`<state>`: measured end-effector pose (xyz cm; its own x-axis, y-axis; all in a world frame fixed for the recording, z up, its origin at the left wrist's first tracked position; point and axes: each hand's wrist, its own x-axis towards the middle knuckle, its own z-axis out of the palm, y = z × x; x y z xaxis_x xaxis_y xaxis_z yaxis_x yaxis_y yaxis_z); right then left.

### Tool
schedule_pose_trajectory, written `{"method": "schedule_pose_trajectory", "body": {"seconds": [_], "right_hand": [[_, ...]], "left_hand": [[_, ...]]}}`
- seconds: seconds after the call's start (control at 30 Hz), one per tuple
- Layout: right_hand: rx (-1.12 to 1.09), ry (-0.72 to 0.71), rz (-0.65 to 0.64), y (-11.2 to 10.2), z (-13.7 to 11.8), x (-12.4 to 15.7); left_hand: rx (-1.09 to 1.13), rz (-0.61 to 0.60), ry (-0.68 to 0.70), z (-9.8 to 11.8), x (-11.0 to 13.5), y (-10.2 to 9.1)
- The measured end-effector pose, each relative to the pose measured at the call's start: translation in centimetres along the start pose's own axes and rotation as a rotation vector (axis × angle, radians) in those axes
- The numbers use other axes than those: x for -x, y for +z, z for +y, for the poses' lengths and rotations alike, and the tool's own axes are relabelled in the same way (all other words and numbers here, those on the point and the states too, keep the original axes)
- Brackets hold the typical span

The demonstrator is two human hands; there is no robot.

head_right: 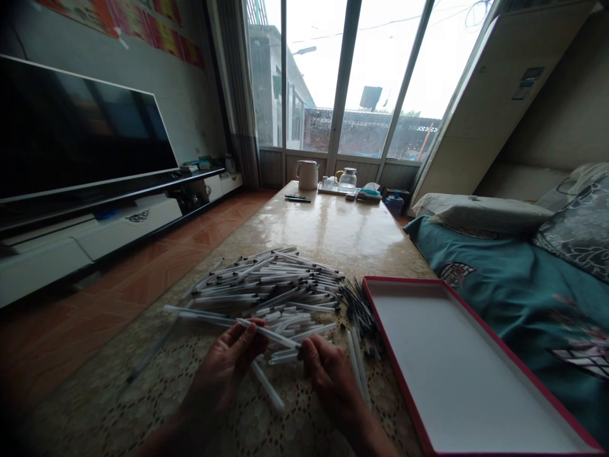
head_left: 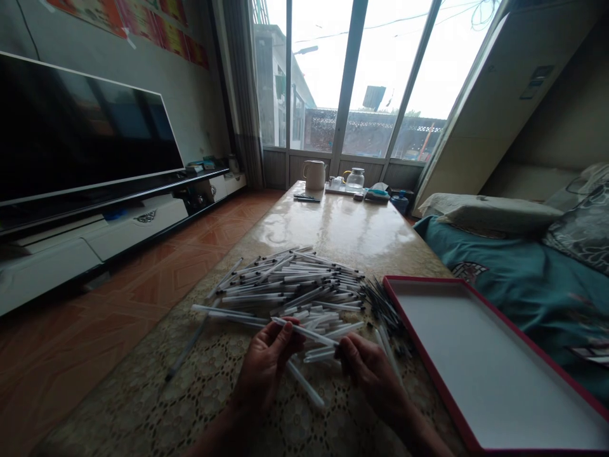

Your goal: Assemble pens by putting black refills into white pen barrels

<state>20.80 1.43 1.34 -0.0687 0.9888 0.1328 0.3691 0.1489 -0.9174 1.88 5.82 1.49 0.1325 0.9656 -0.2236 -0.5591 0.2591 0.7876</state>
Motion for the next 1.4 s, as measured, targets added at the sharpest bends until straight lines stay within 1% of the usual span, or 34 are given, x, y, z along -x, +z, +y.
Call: {"method": "schedule_pose_trajectory", "body": {"seconds": [0.1,0.23,0.47,0.6,0.73,0.87,0.93,1.07,1.27,1.4], "right_hand": [[0.004,-0.012,-0.004,0.46,0.51,0.19],[0.031,-0.024,0.018,0.42,0.89,0.21],[-0.010,-0.053,0.072,0.30,0.48,0.15],[-0.014,-0.061,0.135,0.39,0.39,0.09],[0.034,-0.017,0.105,0.34,0.62,0.01],[0.086,-0.053,0.098,0.25,0.78,0.06],[0.068,-0.064,0.098,0.21,0.72,0.05],[-0.005,-0.029,0.126,0.15,0.68,-0.06],[0.077,-0.054,0.121,0.09,1.10,0.01],[0.036,-0.072,0.124,0.12,0.96,0.03]], "left_hand": [[-0.033,-0.015,0.019,-0.09,0.07,0.06],[-0.062,0.012,0.024,-0.23,0.18,0.11],[-0.054,0.038,0.009,-0.39,0.12,-0.03],[-0.064,0.030,0.025,-0.35,0.15,-0.07],[-0.074,0.024,0.017,-0.45,0.14,-0.14],[-0.075,0.038,0.017,-0.40,0.12,-0.04],[-0.075,0.044,0.020,-0.30,0.11,0.05],[-0.073,0.049,0.026,-0.32,0.01,-0.01],[-0.083,0.015,0.005,-0.60,-0.10,-0.24],[-0.082,0.038,-0.010,-0.35,0.05,-0.01]]}}
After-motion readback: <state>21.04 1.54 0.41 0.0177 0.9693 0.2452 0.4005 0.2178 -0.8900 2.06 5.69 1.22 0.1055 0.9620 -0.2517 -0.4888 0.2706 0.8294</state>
